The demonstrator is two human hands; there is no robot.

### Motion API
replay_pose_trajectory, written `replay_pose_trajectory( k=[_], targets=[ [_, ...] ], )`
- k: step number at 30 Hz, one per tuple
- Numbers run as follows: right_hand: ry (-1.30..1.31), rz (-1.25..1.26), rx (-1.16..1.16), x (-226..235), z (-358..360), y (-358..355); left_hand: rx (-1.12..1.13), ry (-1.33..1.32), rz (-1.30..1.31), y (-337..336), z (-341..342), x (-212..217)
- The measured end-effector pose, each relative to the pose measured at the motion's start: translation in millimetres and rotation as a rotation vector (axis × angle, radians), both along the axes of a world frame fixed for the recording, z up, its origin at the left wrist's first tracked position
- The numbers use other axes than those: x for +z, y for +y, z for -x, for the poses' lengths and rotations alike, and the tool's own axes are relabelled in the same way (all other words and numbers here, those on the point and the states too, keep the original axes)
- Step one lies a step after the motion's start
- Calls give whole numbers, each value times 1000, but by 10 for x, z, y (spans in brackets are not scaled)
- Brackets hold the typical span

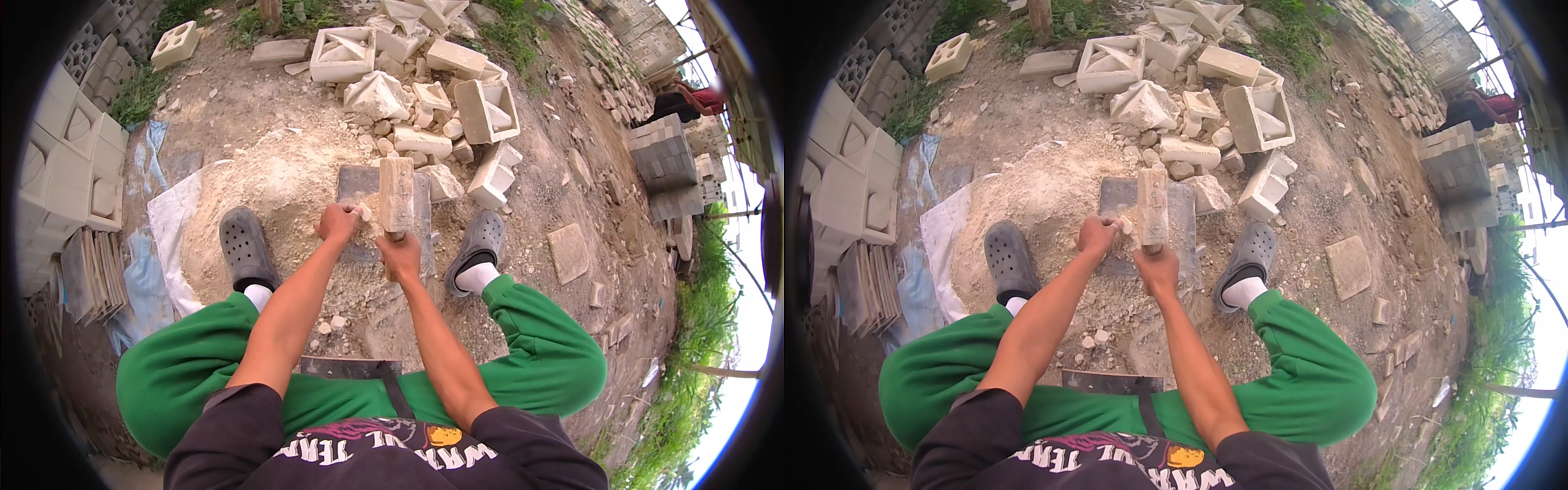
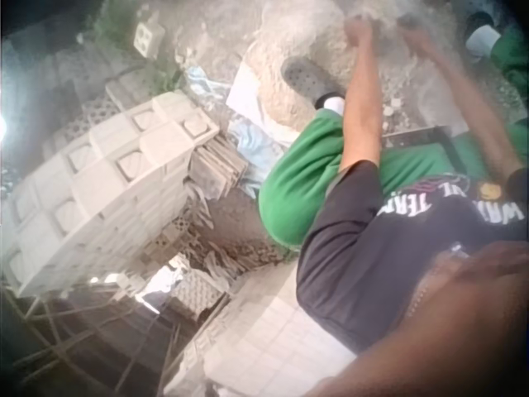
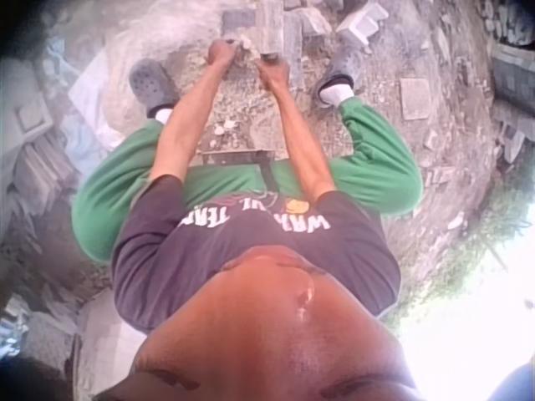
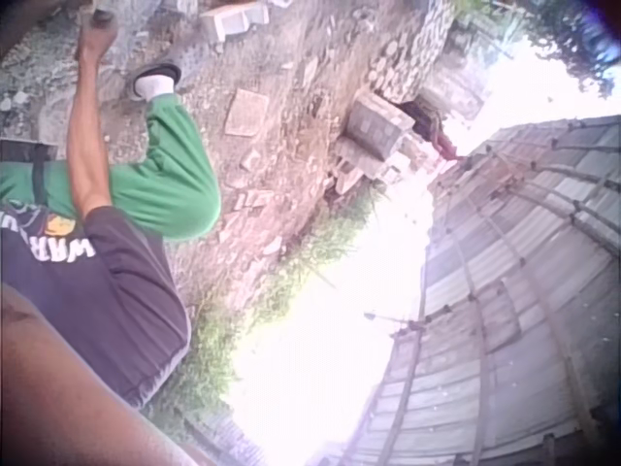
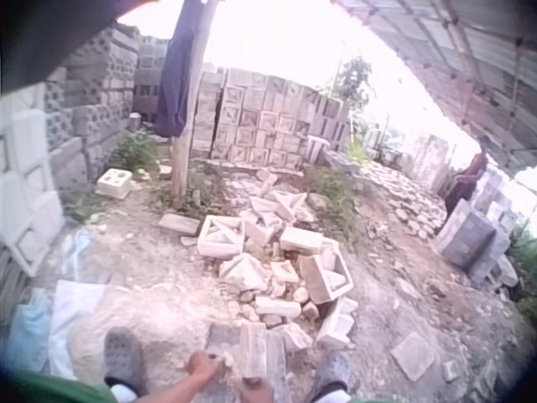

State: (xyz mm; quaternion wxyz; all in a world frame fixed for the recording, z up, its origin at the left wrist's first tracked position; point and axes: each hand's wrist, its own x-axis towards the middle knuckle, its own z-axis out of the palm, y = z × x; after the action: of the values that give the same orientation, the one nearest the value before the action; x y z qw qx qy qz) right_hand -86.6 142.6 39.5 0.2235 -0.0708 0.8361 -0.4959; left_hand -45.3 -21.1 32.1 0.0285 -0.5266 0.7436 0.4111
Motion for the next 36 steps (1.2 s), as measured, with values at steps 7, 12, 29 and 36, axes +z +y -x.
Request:
replay_pose_trajectory(
  k=[7,12,29,36],
  targets=[
    [-275,-176,20,143,-17,65,-18,-24,21,0,26,4],
    [-245,124,-62,800,297,-115,-4,11,-3,-34,7,-112],
    [-292,-81,-45,13,-126,107,10,-21,-12,27,1,-51],
    [-264,-101,-35,-49,77,162,7,11,1,43,10,-26]
  ],
)
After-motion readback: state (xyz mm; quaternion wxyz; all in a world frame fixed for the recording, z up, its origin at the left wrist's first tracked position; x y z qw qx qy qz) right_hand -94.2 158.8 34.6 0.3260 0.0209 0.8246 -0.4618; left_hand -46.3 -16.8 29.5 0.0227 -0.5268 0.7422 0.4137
